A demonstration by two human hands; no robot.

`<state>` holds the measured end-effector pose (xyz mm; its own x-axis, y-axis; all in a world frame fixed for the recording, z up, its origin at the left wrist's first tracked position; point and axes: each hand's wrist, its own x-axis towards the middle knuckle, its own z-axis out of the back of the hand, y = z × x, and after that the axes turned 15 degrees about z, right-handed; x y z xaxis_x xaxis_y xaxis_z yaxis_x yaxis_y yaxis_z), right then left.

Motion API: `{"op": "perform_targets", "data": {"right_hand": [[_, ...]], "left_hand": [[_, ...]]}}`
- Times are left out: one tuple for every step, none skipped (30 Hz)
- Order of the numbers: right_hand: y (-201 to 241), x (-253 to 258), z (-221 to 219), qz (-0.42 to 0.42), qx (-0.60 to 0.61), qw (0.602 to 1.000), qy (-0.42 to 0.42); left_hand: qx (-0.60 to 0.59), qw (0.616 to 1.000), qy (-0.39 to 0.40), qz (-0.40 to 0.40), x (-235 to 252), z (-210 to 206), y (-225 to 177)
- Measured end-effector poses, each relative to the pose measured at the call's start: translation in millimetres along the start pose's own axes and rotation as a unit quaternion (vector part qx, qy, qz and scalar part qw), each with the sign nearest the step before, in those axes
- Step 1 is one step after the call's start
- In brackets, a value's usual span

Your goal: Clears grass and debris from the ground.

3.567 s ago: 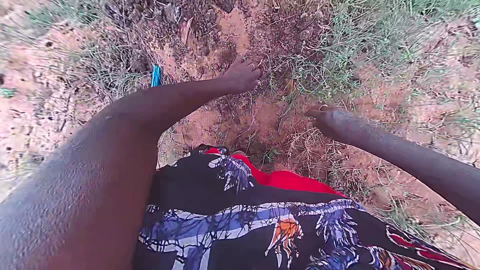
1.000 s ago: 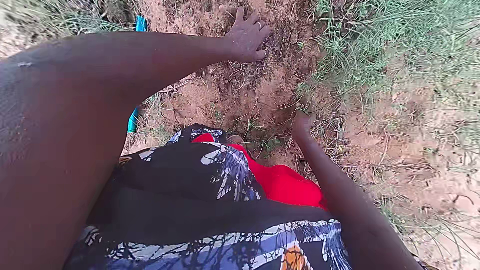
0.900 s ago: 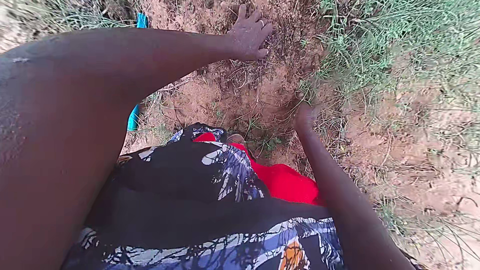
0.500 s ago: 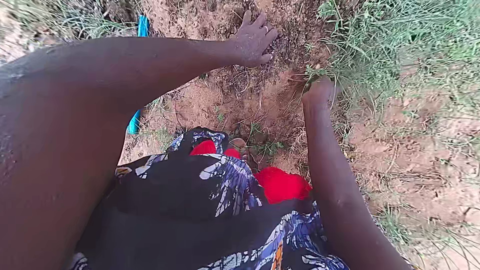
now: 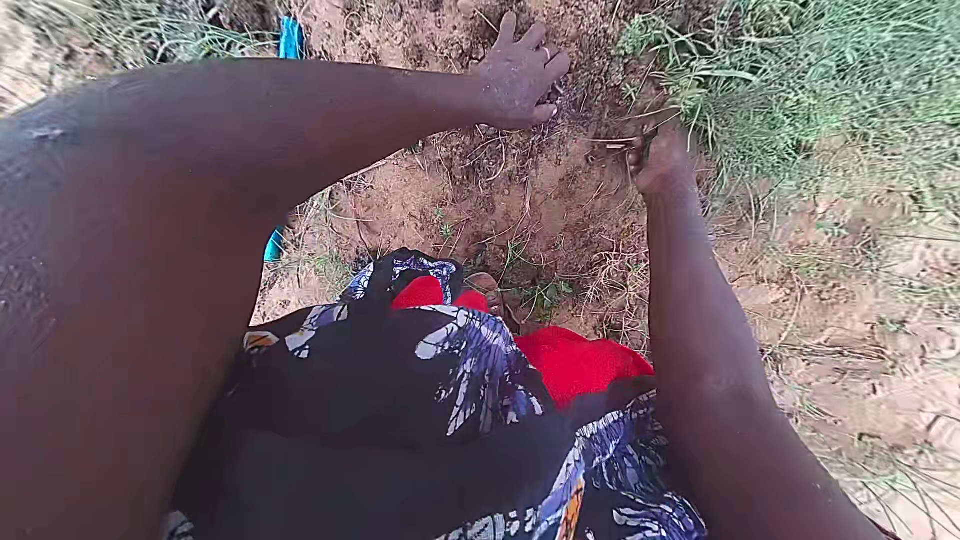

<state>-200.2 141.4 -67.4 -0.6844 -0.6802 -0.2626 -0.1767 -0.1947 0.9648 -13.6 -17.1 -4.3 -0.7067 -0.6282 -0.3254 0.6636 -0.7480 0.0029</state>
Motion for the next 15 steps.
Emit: {"op": "perform_targets", "data": {"right_hand": [[-4.3, -10.4, -6.5, 0.013, -0.019, 0.999, -0.042], [-9.8, -24.0, -11.3, 0.015, -0.035, 0.997, -0.072], [-15.5, -40.3, -15.0, 0.015, -0.049, 0.994, -0.096], [-20.8, -59.1, -15.4, 0.017, -0.036, 0.993, -0.115], [-29.3, -75.7, -14.7, 0.013, -0.037, 0.991, -0.131], [-35.1, -95.0, -11.6, 0.003, -0.051, 0.99, -0.132], [-36.3, -117.4, -8.2, -0.012, -0.069, 0.992, -0.109], [-41.6, -141.8, -8.6, -0.022, -0.097, 0.991, -0.089], [-48.1, -167.1, -9.4, -0.025, -0.121, 0.99, -0.067], [-52.5, -182.3, -12.4, -0.036, -0.104, 0.992, -0.068], [-58.1, -184.7, -16.9, -0.038, -0.075, 0.991, -0.108], [-63.1, -178.4, -17.7, -0.041, -0.056, 0.985, -0.157], [-66.2, -168.3, -12.5, -0.039, -0.031, 0.978, -0.203], [-66.6, -159.1, -2.4, -0.034, -0.017, 0.974, -0.225], [-68.7, -150.9, 10.5, -0.024, -0.021, 0.974, -0.225]], "left_hand": [[0.005, 1.0, -0.002, 0.002, 1.5, 0.2, -2.1], [0.004, 1.0, 0.004, 0.006, 1.4, 2.4, -5.7], [0.003, 1.0, 0.011, 0.014, 1.0, 5.3, -9.6], [0.002, 1.0, 0.019, 0.025, -0.1, 8.4, -13.6], [0.006, 0.999, 0.022, 0.027, -1.3, 9.4, -17.4], [0.013, 1.0, 0.018, 0.022, -2.4, 8.2, -20.7], [0.018, 1.0, 0.016, 0.014, -2.6, 8.0, -23.5], [0.027, 0.999, 0.02, 0.005, -3.1, 7.6, -26.5], [0.033, 0.999, 0.026, -0.008, -4.5, 6.1, -31.3], [0.04, 0.999, 0.027, -0.019, -4.2, 6.6, -35.1], [0.046, 0.998, 0.028, -0.023, -3.3, 8.6, -38.2], [0.046, 0.998, 0.033, -0.022, -3.6, 10.4, -41.6], [0.045, 0.998, 0.04, -0.015, -4.9, 11.1, -44.4], [0.044, 0.998, 0.046, -0.008, -7.5, 11.6, -46.2], [0.042, 0.998, 0.048, -0.007, -11.0, 11.4, -46.9]]}}
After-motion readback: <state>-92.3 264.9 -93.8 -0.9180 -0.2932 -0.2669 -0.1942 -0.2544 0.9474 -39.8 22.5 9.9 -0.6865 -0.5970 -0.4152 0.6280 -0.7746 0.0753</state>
